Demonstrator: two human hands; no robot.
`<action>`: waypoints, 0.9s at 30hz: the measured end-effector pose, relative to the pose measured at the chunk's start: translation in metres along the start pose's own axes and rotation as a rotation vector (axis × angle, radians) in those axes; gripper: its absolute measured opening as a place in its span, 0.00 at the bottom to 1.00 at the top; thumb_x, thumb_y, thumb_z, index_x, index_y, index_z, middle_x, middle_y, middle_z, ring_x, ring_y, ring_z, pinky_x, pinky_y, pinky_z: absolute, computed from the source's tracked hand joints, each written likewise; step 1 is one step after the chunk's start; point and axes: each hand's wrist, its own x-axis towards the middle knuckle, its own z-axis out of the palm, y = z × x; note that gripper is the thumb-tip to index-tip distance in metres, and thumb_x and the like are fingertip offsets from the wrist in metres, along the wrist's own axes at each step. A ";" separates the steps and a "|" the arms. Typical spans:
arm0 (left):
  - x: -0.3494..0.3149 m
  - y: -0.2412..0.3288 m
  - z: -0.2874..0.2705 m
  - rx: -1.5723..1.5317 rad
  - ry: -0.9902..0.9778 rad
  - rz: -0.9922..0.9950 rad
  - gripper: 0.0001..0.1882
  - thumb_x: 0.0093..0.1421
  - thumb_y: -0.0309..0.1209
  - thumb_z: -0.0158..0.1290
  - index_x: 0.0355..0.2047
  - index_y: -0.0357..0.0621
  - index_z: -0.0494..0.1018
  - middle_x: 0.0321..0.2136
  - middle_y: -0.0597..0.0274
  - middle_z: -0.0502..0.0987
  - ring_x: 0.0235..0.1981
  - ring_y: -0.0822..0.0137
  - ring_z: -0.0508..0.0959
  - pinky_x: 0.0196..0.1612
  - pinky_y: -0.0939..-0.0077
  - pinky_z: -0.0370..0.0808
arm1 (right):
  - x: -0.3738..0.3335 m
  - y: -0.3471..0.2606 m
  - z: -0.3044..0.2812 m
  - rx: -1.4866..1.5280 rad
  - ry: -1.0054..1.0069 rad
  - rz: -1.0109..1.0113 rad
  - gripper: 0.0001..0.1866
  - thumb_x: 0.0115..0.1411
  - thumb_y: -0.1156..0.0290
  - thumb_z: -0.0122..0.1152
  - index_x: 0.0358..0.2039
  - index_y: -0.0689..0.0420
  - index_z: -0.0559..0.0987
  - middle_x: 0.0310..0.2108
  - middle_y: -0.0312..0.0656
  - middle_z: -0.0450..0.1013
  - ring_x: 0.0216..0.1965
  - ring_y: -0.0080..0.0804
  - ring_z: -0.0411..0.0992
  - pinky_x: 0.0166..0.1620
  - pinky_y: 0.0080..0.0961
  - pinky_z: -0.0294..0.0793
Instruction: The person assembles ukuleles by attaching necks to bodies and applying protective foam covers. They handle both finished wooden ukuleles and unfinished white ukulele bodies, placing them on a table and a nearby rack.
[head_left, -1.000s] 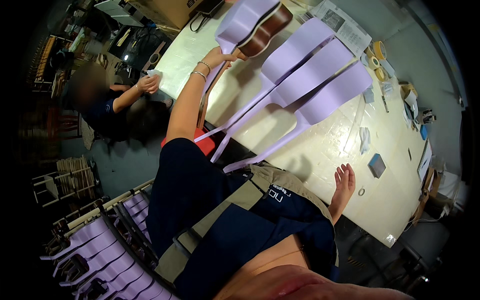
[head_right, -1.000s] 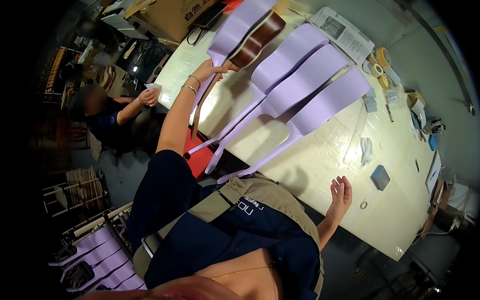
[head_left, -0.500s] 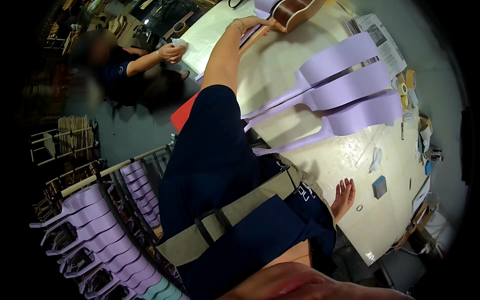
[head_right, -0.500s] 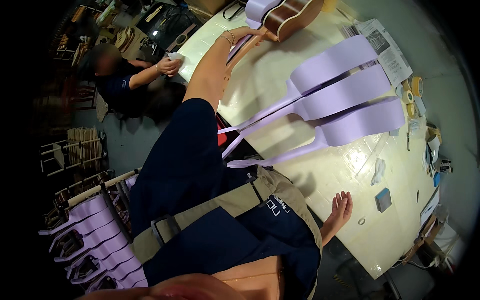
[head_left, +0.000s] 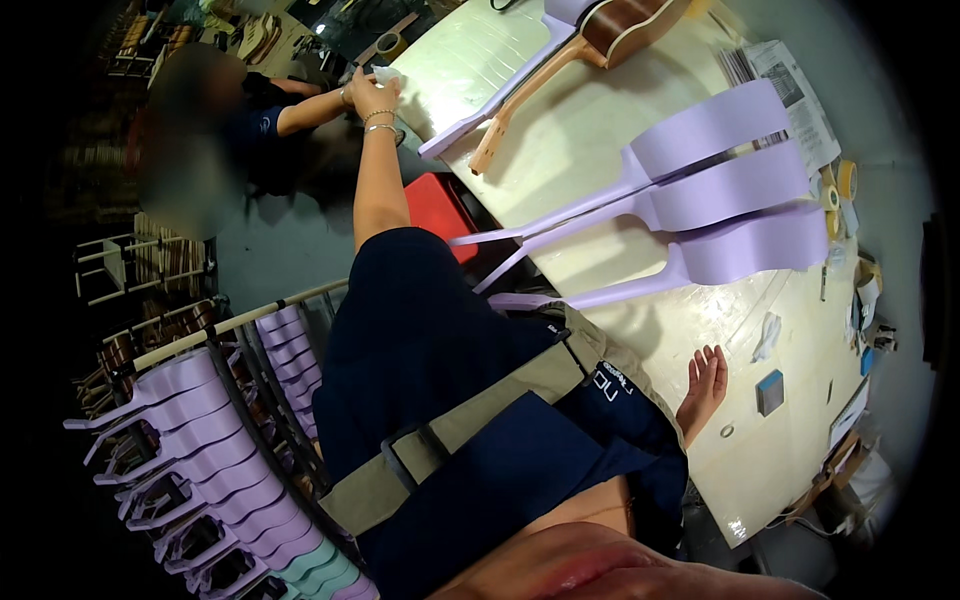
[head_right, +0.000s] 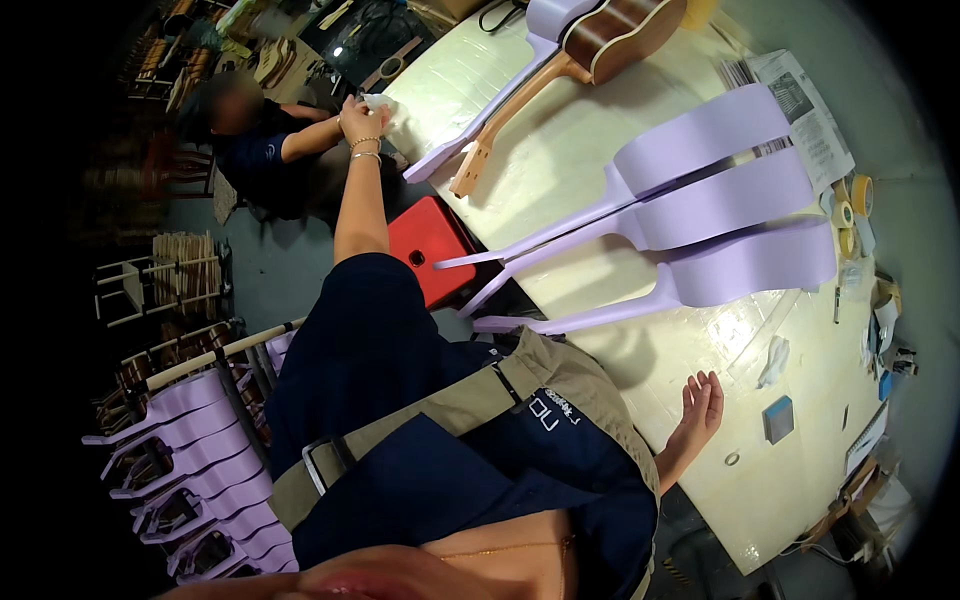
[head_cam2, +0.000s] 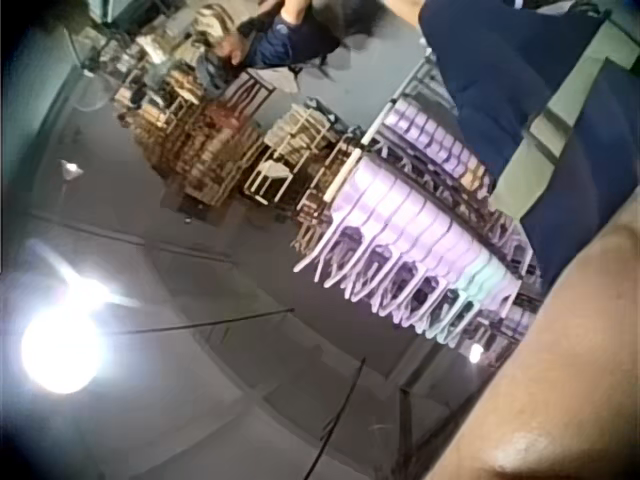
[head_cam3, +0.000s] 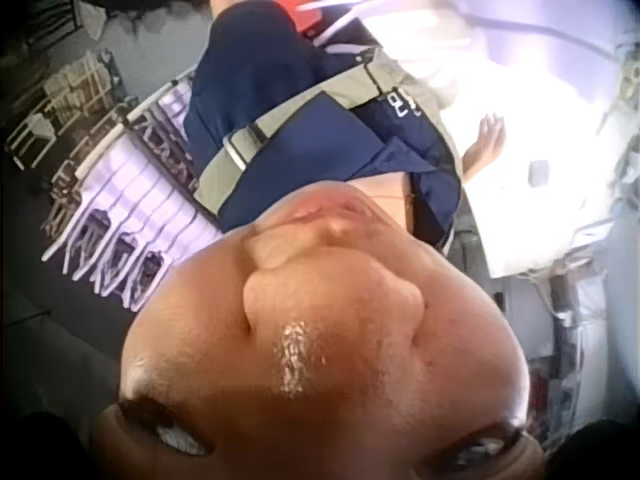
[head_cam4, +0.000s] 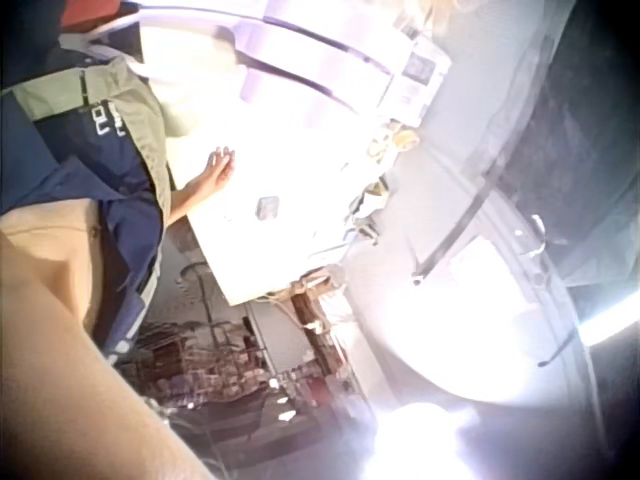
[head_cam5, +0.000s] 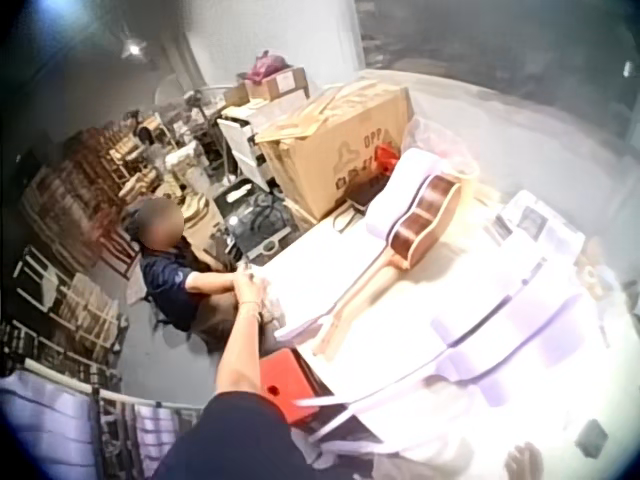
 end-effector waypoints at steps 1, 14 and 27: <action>-0.002 0.028 0.012 -0.030 -0.139 -0.065 0.22 0.43 0.27 0.59 0.36 0.30 0.64 0.20 0.57 0.75 0.20 0.68 0.75 0.22 0.77 0.72 | -0.003 0.000 -0.002 -0.004 0.029 -0.011 0.18 0.59 0.67 0.47 0.48 0.63 0.66 0.44 0.46 0.66 0.44 0.31 0.67 0.48 0.25 0.65; -0.019 0.164 -0.045 -0.437 -0.269 0.153 0.14 0.53 0.26 0.53 0.40 0.34 0.68 0.27 0.61 0.74 0.18 0.78 0.70 0.17 0.87 0.65 | 0.008 -0.004 0.011 0.047 -0.071 -0.254 0.14 0.55 0.70 0.53 0.41 0.64 0.71 0.36 0.42 0.71 0.37 0.24 0.70 0.40 0.18 0.67; -0.350 0.440 -0.026 -0.753 -1.153 0.524 0.11 0.44 0.19 0.56 0.30 0.36 0.70 0.50 0.60 0.62 0.18 0.81 0.67 0.22 0.88 0.65 | 0.030 -0.095 0.013 -0.374 -0.215 -0.718 0.15 0.46 0.71 0.63 0.36 0.57 0.75 0.30 0.38 0.71 0.24 0.25 0.66 0.27 0.19 0.67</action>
